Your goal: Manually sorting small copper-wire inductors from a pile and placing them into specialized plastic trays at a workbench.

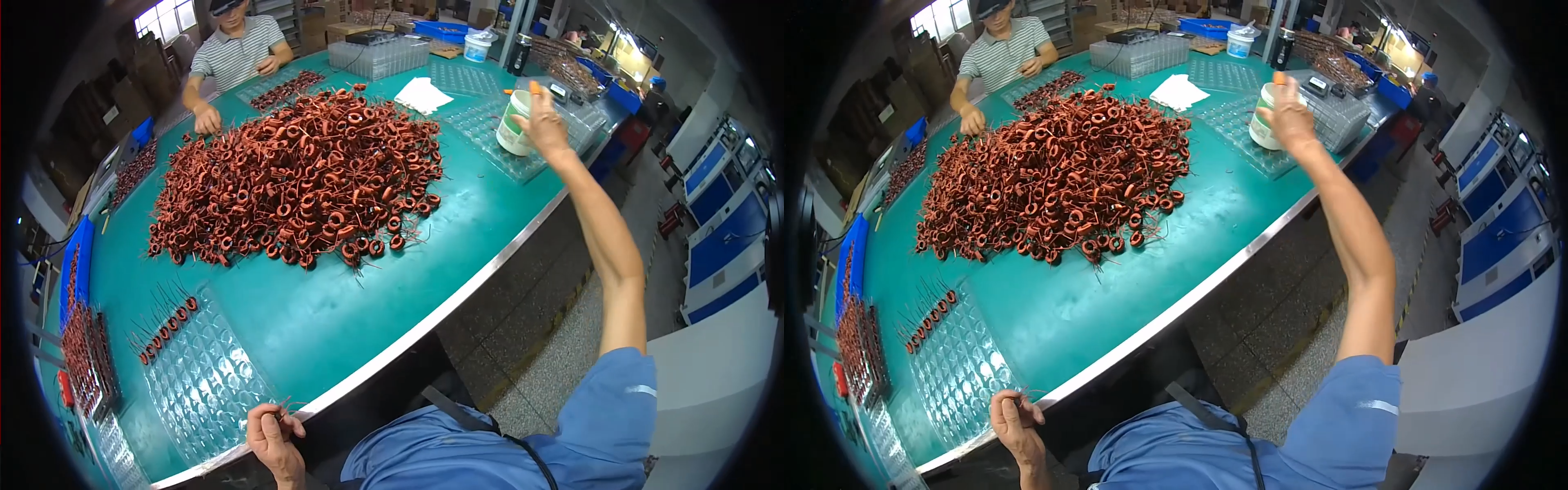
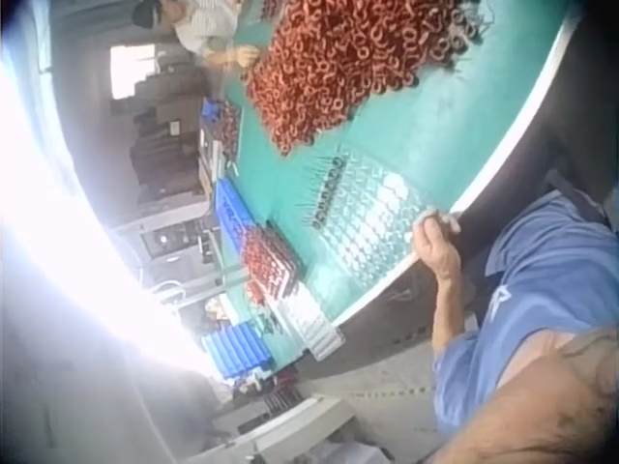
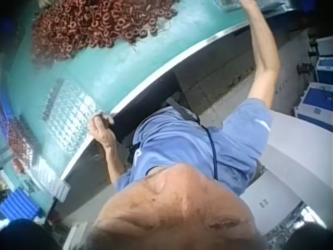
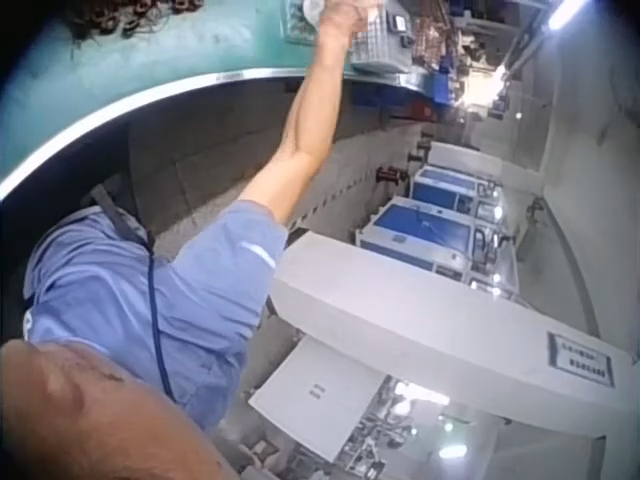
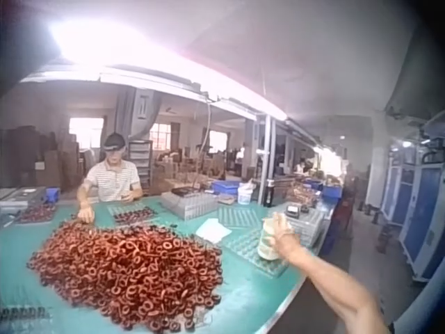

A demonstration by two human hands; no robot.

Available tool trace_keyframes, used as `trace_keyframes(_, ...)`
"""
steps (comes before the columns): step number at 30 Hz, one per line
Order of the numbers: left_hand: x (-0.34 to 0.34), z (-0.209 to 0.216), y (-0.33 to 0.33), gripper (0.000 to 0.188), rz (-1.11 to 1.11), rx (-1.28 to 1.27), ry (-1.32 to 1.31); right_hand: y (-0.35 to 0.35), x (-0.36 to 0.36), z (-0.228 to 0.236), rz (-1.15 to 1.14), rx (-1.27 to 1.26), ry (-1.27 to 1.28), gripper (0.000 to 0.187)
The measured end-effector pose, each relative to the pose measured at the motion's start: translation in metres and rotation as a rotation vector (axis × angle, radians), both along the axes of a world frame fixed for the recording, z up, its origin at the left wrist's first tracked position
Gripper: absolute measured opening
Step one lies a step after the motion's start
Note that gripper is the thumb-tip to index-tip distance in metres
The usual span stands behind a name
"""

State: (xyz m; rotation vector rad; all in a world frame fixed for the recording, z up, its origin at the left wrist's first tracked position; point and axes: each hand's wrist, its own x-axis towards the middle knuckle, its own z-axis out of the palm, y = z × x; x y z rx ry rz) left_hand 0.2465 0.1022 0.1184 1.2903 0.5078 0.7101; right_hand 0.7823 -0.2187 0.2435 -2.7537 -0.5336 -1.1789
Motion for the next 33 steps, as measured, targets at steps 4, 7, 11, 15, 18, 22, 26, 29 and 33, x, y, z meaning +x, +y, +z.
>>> trace_keyframes(4,0.007,0.005,0.000,0.024,-0.030,-0.016,0.010,-0.053,0.053,-0.006,-0.096,0.043,0.379,0.040)
trace_keyframes(7,0.012,0.008,0.002,0.023,-0.040,0.031,0.014,-0.068,0.053,-0.012,-0.052,-0.014,0.344,0.035)
trace_keyframes(11,0.015,0.008,0.002,0.022,-0.060,0.034,0.060,-0.058,0.000,0.014,0.119,0.054,0.405,0.034)
trace_keyframes(15,0.023,0.005,0.003,0.024,-0.124,0.066,0.095,-0.029,-0.048,0.000,0.264,0.002,0.349,0.030)
trace_keyframes(18,0.026,0.002,0.003,0.024,-0.133,0.058,0.098,-0.003,-0.058,-0.023,0.355,-0.025,0.355,0.034)
trace_keyframes(22,0.020,0.001,0.006,0.024,-0.109,0.064,0.082,0.018,-0.075,0.002,0.410,0.347,0.349,0.045)
trace_keyframes(26,0.020,-0.004,0.004,0.024,-0.097,0.050,0.057,-0.050,-0.018,-0.029,0.190,0.117,0.357,0.054)
trace_keyframes(29,0.020,-0.008,0.006,0.023,-0.100,0.070,0.060,-0.064,0.005,-0.082,0.001,-0.119,0.539,0.079)
trace_keyframes(33,0.017,-0.009,0.010,0.023,-0.125,0.070,0.070,-0.051,0.018,-0.102,0.102,-0.209,0.646,0.062)
